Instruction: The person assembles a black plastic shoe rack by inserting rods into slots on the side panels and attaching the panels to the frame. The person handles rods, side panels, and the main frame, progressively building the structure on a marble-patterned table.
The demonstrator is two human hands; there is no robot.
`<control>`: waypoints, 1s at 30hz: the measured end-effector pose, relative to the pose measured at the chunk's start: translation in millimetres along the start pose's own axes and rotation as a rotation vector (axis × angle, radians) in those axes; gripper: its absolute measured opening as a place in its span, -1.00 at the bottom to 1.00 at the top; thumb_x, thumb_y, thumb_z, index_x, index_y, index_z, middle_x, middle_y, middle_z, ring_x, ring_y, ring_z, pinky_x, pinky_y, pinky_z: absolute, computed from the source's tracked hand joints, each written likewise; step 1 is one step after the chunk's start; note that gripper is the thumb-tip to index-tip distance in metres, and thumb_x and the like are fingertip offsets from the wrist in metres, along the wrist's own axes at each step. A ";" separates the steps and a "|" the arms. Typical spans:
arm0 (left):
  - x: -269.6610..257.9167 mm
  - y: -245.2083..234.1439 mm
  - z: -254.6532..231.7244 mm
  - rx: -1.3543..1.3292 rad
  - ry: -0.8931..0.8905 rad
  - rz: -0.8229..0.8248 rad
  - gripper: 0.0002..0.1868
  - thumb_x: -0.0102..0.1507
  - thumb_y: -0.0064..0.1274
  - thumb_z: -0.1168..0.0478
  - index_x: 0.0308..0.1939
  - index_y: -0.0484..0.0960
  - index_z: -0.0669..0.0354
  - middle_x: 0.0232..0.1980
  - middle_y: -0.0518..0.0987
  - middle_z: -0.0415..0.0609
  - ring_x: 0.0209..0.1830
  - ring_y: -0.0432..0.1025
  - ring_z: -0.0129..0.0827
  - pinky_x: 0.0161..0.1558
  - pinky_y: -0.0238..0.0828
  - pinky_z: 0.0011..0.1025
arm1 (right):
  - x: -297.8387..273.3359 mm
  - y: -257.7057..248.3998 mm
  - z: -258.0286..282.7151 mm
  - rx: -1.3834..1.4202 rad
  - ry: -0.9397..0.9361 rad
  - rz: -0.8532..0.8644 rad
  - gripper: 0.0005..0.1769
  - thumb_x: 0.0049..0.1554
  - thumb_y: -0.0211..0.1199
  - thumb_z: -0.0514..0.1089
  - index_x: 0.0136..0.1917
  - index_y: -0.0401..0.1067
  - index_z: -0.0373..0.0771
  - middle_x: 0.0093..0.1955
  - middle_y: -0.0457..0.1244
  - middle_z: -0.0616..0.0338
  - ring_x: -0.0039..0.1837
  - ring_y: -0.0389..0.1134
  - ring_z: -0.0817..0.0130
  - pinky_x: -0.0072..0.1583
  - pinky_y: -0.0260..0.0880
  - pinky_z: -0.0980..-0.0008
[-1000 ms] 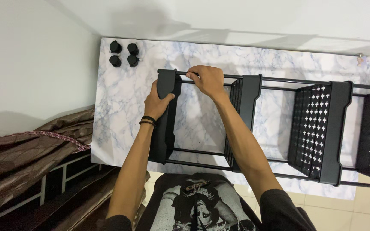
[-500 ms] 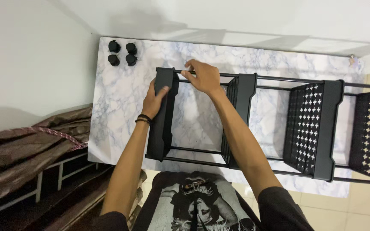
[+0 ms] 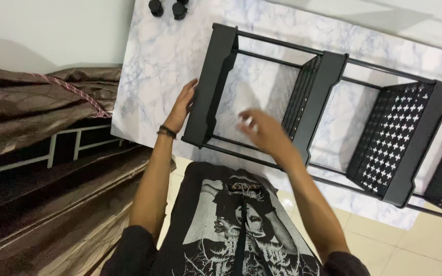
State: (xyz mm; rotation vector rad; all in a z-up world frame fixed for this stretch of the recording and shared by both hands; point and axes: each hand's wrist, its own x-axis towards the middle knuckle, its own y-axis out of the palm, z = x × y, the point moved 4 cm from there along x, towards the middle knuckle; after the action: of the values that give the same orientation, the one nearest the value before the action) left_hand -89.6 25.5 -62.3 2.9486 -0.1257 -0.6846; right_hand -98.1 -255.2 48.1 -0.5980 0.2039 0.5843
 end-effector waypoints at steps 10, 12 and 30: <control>-72.6 18.4 36.3 0.007 0.264 -0.248 -0.32 0.46 -0.10 -0.04 0.54 0.22 0.35 0.52 0.33 0.17 0.50 0.23 -0.20 0.46 0.09 -0.36 | -36.0 80.3 -5.1 -0.090 -0.078 0.082 -0.66 0.22 0.20 0.04 0.15 0.51 -0.19 -0.11 0.40 -0.08 -0.01 0.42 -0.09 0.02 0.36 0.03; -66.5 20.5 40.4 -0.048 0.257 -0.263 -0.35 0.43 0.00 0.05 0.49 0.25 0.35 0.42 0.44 0.14 0.37 0.35 -0.27 0.36 0.26 -0.39 | -35.4 82.8 -8.3 -0.085 -0.126 0.024 -0.68 0.22 0.19 0.02 0.12 0.53 -0.17 -0.14 0.41 -0.07 -0.05 0.43 -0.09 -0.02 0.36 0.03; -63.1 17.2 45.9 -0.162 0.235 -0.319 -0.48 0.46 -0.08 0.09 0.39 0.44 0.41 0.25 0.58 0.02 0.19 0.46 -0.42 0.26 0.35 -0.50 | -31.2 90.3 -11.3 -0.103 -0.078 0.088 -0.71 0.22 0.17 0.01 0.06 0.60 -0.15 -0.28 0.37 -0.10 -0.19 0.40 -0.11 -0.09 0.34 0.00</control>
State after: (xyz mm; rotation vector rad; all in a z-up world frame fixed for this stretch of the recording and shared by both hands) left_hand -167.3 11.1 -73.6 2.8871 0.4073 -0.3529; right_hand -175.5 -215.4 7.1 -0.6666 0.1280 0.7056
